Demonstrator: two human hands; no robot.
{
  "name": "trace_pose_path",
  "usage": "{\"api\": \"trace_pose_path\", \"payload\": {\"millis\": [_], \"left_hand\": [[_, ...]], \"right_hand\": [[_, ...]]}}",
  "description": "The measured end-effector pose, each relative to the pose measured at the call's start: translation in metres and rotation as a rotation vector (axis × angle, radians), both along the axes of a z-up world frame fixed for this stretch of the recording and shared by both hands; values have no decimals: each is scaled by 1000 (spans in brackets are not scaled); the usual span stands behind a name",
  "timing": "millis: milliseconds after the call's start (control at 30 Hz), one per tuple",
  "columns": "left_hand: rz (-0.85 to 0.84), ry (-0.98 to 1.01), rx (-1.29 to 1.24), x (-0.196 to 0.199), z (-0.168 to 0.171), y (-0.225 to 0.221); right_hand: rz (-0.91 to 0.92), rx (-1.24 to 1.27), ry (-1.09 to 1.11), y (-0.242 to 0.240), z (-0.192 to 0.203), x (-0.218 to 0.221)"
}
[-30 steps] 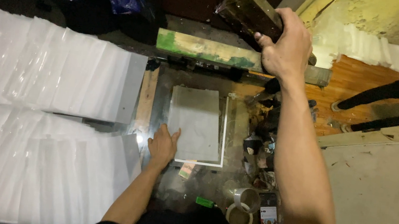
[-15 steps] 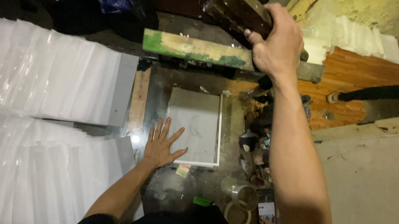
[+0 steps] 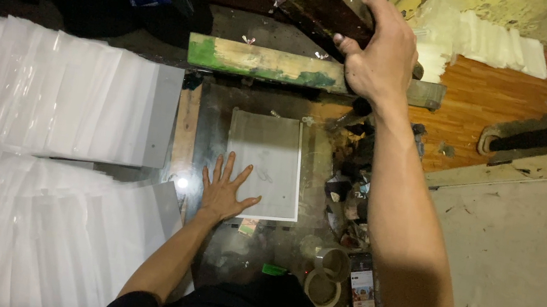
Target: Manually screen printing a logo onto white sheets using a squeegee and a screen frame.
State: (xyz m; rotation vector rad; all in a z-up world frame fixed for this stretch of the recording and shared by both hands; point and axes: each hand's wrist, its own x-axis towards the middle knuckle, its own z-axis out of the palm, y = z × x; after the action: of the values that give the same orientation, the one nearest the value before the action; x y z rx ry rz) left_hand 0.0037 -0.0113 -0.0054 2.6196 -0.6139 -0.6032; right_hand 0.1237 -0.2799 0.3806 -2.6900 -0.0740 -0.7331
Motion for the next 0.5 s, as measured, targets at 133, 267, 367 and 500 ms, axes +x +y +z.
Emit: {"api": "trace_pose_path", "payload": {"millis": [133,267,367,500], "left_hand": [[-5,-10,-20,0,6,5],[-16,3,-18,0,13,7],[-80,20,62,3,19,6],[-160,95,172,4,40,6]], "right_hand": [[11,10,-12,-1,0,1],[6,37,2,3,5,0],[41,-3,-58,-1,2,0],[25,7,-26,-4,-3,5]]}}
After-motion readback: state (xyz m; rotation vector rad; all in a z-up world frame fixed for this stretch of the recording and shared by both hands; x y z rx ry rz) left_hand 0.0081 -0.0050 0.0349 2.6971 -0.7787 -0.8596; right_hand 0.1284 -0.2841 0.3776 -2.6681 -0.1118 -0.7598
